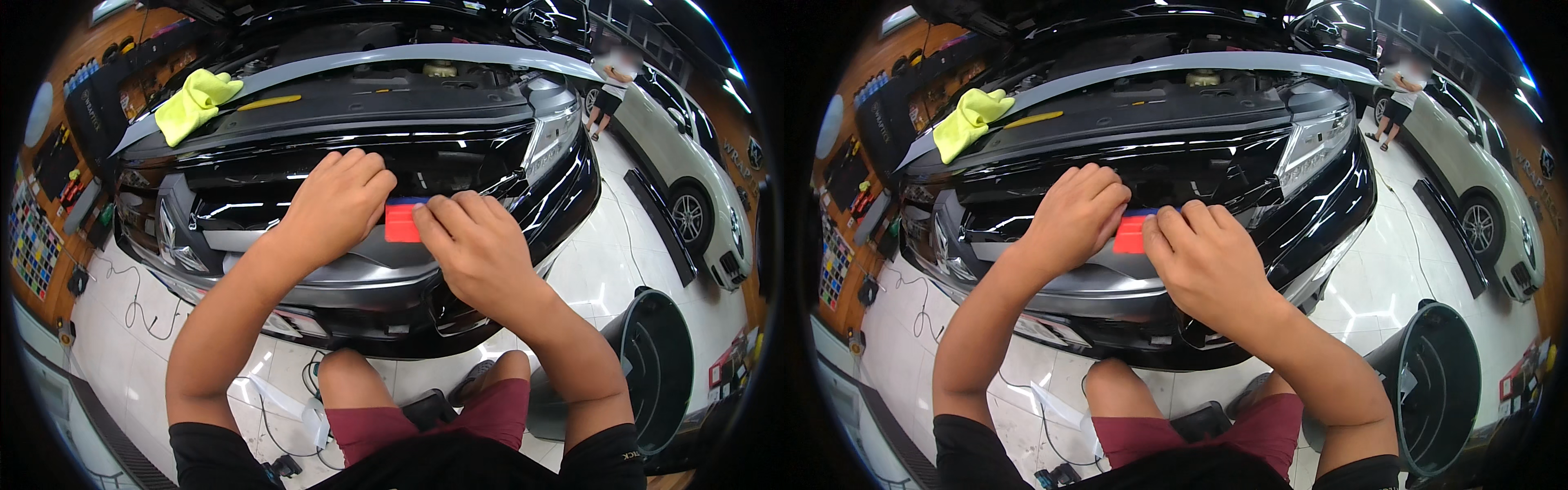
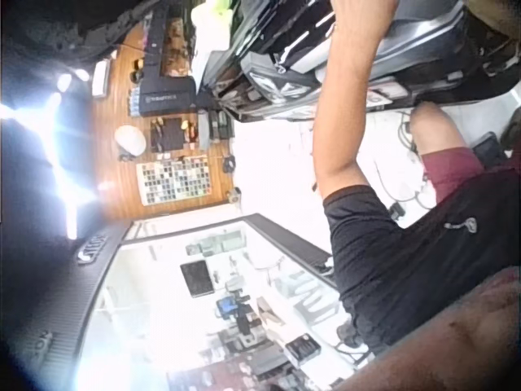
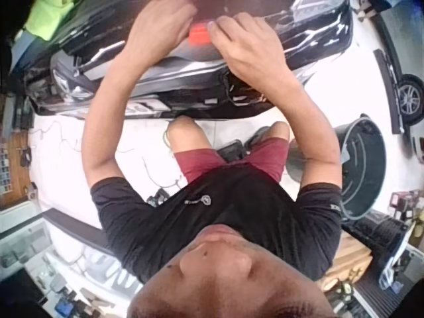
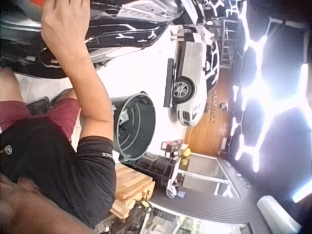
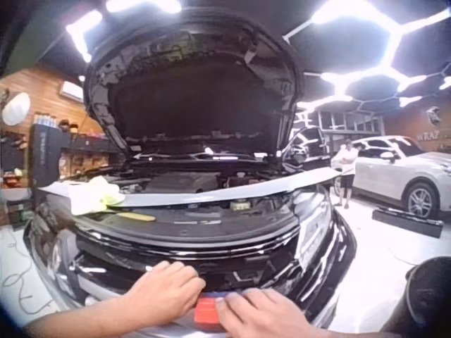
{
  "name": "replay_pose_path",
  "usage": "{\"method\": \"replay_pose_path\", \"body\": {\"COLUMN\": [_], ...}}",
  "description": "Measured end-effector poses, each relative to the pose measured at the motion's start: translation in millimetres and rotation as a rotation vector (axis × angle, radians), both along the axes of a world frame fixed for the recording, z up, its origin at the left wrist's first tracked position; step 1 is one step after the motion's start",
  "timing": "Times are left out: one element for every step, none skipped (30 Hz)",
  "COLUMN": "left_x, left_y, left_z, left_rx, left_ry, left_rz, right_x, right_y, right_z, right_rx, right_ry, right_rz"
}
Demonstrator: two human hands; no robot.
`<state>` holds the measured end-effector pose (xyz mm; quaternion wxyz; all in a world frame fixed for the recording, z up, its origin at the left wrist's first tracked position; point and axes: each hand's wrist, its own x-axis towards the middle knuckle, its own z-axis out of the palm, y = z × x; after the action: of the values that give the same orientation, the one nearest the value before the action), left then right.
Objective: The person applies a transparent protective film to the rear bumper of a black car. They use a red squeegee to smooth the film, a yellow microfiber cloth to wipe the surface, a metal trim tool to tuck edges, and a heat gun to activate adhesion.
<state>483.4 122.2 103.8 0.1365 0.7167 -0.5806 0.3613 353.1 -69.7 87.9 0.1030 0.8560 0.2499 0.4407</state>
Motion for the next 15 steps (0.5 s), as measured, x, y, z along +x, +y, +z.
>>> {"method": "replay_pose_path", "body": {"left_x": [1,-2,-6,-10,-13,-16,-18,-20,-19,-18,-18,-19,-20,-21,-21], "left_y": [0,4,11,18,20,22,27,31,34,37,39,39,36,33,28], "left_z": [-4,-5,-6,-11,-17,-23,-27,-31,-33,-36,-38,-39,-40,-40,-41], "left_rx": [-0.052,-0.076,-0.1,-0.12,-0.123,-0.126,-0.125,-0.11,-0.114,-0.119,-0.123,-0.115,-0.104,-0.092,-0.075], "left_ry": [0.013,0.019,0.026,0.04,0.049,0.058,0.063,0.113,0.113,0.117,0.122,0.116,0.109,0.102,0.105], "left_rz": [-0.016,0.007,0.03,0.06,0.058,0.057,0.061,0.13,0.137,0.143,0.148,0.152,0.154,0.155,0.144], "right_x": [2,2,2,2,-1,-3,-5,-9,-13,-18,-22,-25,-27,-27,-26], "right_y": [1,3,4,6,7,8,6,-2,-10,-15,-15,-13,-11,-9,-7], "right_z": [-2,-4,-4,-4,-2,0,3,8,10,9,8,7,5,5,3], "right_rx": [-0.022,-0.044,-0.065,-0.091,-0.118,-0.144,-0.127,-0.119,-0.11,-0.065,-0.035,-0.005,0.029,0.024,0.02], "right_ry": [0.009,0.019,0.028,0.052,0.076,0.101,0.112,0.12,0.127,0.162,0.137,0.113,0.088,0.08,0.071], "right_rz": [-0.034,-0.068,-0.103,-0.143,-0.183,-0.224,-0.233,-0.248,-0.262,-0.29,-0.265,-0.239,-0.216,-0.207,-0.198]}}
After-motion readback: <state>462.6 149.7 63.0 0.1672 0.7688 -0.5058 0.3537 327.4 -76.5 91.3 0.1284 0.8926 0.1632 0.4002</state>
